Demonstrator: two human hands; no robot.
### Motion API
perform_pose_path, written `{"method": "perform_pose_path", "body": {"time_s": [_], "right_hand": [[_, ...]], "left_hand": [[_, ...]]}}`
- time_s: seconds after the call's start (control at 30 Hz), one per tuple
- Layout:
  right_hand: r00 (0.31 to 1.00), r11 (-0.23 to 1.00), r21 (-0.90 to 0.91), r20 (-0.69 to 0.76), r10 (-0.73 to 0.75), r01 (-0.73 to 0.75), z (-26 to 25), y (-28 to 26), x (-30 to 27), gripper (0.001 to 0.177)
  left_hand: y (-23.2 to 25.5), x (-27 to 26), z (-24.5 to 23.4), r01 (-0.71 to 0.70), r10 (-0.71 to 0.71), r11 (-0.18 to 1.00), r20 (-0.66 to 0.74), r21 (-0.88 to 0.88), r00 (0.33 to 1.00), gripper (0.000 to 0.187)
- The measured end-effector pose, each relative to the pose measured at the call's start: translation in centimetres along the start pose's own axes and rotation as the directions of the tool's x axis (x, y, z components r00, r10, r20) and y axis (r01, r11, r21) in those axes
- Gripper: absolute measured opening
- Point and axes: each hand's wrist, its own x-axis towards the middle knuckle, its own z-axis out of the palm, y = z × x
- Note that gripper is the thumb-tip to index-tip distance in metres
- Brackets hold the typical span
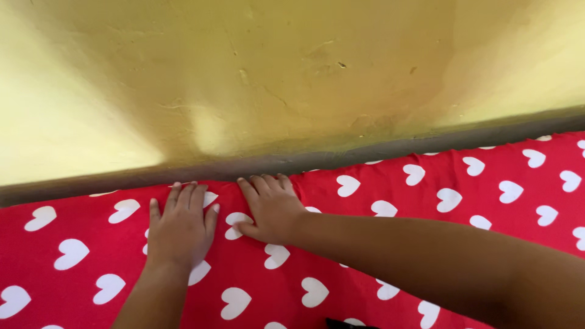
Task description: The person smooths and tucks a red heart-patterned bedsheet onto a mattress. They work along the edges and corners, pulling the fabric tight and pressing it down to create a neat appearance. The person uses both hands to adjust the sheet's position and remove wrinkles.
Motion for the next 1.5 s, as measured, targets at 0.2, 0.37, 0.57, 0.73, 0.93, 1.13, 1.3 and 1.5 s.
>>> {"method": "perform_pose_path", "body": {"time_s": [0.2, 0.37, 0.57, 0.73, 0.93, 1.13, 1.3, 1.5], "right_hand": [[0.981, 0.998, -0.015, 0.185, 0.062, -0.06, -0.2, -0.8, 3.8, 0.086], [0.979, 0.998, -0.045, 0.198, 0.052, -0.043, -0.3, -0.4, 5.1, 0.086], [0.942, 0.997, -0.05, 0.326, 0.076, -0.063, -0.9, -0.7, 6.2, 0.087], [0.969, 0.998, -0.067, 0.243, 0.034, -0.018, -0.2, -1.0, 6.1, 0.087], [0.976, 0.987, -0.058, -0.151, -0.159, 0.152, 1.1, 0.6, 2.3, 0.076], [0.962, 0.994, -0.105, -0.273, 0.006, -0.036, 0.0, 4.4, -2.7, 0.081], [0.978, 0.976, -0.077, 0.03, 0.209, -0.206, -0.5, 4.7, -0.1, 0.092], [0.806, 0.924, -0.081, 0.463, 0.367, -0.374, -3.9, 3.7, 3.1, 0.1]], "left_hand": [[-1.5, 3.8, -0.6, 0.058, -0.071, 0.996, 0.231, 0.061, 0.97, 0.047], [-2.2, 6.1, -0.6, 0.038, -0.043, 0.999, 0.314, 0.023, 0.948, 0.055], [-2.7, 9.0, -0.4, 0.234, -0.205, 0.972, 0.561, 0.022, 0.802, 0.058], [-5.9, 10.2, 2.7, 0.115, -0.108, 0.993, 0.661, 0.034, 0.743, 0.08], [-8.5, 11.7, 5.0, -0.004, -0.045, 0.998, 0.765, 0.062, 0.642, 0.081], [-8.2, 11.6, 4.8, 0.149, -0.13, 0.988, 0.772, 0.046, 0.622, 0.097], [-7.3, 10.6, 3.8, 0.152, -0.158, 0.985, 0.736, 0.075, 0.659, 0.095], [-4.0, 6.7, 0.1, 0.175, -0.162, 0.984, 0.269, -0.026, 0.95, 0.059]]}}
